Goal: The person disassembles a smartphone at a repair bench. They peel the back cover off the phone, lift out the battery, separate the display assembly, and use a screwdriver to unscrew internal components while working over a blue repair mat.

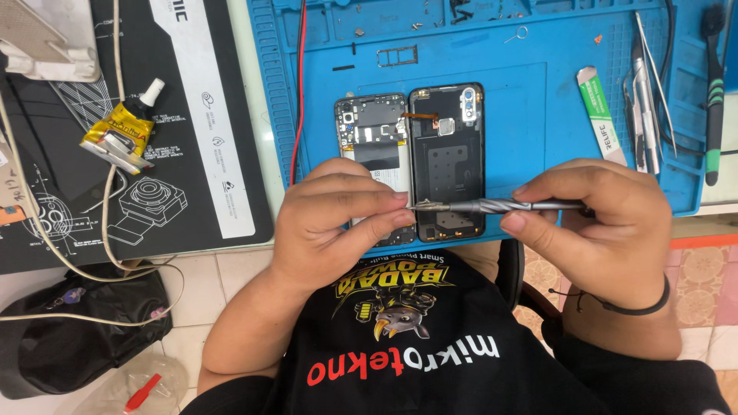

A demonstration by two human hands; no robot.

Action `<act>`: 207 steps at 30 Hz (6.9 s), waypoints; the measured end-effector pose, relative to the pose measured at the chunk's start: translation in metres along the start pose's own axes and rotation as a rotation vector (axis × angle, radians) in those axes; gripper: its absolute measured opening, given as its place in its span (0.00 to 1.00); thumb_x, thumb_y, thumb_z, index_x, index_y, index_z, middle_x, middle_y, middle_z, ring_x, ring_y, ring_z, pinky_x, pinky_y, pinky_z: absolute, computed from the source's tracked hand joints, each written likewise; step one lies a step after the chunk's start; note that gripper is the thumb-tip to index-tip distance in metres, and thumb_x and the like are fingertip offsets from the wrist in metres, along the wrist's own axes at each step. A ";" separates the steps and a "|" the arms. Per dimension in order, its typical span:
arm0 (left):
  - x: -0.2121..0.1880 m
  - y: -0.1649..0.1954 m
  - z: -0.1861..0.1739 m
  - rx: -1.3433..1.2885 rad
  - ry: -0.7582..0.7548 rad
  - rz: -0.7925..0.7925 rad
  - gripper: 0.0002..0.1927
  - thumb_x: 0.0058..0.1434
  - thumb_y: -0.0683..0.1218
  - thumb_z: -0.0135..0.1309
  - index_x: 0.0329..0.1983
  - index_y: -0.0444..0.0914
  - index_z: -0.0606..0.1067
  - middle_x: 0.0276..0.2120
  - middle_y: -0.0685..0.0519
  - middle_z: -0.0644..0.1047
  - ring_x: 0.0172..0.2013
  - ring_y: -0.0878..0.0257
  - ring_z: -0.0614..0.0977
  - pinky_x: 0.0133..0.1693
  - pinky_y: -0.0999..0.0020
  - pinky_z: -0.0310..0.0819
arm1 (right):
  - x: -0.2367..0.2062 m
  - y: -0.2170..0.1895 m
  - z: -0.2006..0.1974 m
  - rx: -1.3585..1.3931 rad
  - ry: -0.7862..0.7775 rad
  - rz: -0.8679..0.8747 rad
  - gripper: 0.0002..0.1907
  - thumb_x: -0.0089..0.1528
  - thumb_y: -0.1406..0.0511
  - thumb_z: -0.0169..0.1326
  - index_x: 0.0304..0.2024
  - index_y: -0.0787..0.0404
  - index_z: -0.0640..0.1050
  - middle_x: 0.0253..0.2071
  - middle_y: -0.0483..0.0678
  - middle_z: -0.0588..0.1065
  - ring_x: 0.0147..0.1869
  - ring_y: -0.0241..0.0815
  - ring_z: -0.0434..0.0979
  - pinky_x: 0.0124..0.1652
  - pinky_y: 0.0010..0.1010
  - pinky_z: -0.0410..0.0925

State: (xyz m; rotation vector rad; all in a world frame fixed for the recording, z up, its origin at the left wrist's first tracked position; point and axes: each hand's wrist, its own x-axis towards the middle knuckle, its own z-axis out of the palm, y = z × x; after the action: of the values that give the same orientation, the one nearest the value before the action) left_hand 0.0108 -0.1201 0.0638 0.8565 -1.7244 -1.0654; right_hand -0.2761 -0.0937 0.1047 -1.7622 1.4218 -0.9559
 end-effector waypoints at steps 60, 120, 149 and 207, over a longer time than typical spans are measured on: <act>-0.019 0.002 -0.010 0.507 0.072 -0.134 0.25 0.56 0.49 0.72 0.54 0.37 0.79 0.61 0.51 0.73 0.60 0.49 0.70 0.61 0.54 0.66 | 0.048 0.000 0.010 -0.226 -0.080 -0.170 0.09 0.61 0.71 0.67 0.41 0.66 0.79 0.36 0.50 0.79 0.36 0.37 0.78 0.35 0.24 0.67; -0.030 -0.010 0.002 0.553 -0.004 -0.065 0.24 0.56 0.58 0.69 0.49 0.40 0.81 0.67 0.50 0.70 0.57 0.50 0.69 0.60 0.54 0.62 | 0.184 -0.086 0.103 -1.391 -0.475 -0.952 0.09 0.47 0.63 0.62 0.32 0.54 0.82 0.20 0.43 0.74 0.24 0.36 0.77 0.20 0.26 0.67; -0.021 0.005 0.015 -0.225 0.148 -0.327 0.12 0.70 0.39 0.59 0.55 0.33 0.78 0.47 0.51 0.81 0.42 0.68 0.78 0.45 0.73 0.74 | 0.071 -0.040 -0.005 -0.309 -0.276 -0.258 0.12 0.54 0.66 0.70 0.36 0.66 0.82 0.31 0.49 0.78 0.29 0.38 0.75 0.29 0.26 0.66; -0.037 -0.008 0.011 0.518 -0.006 0.005 0.22 0.62 0.55 0.64 0.54 0.39 0.78 0.63 0.48 0.73 0.60 0.51 0.72 0.63 0.50 0.63 | 0.140 -0.091 0.068 -0.749 -0.408 -0.812 0.05 0.51 0.66 0.66 0.25 0.59 0.81 0.25 0.49 0.69 0.30 0.53 0.72 0.31 0.43 0.66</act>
State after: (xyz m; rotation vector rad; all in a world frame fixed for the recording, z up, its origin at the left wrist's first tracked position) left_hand 0.0138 -0.0879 0.0418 1.1624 -2.0425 -0.6174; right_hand -0.1541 -0.2109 0.1658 -3.0049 0.8125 -0.3472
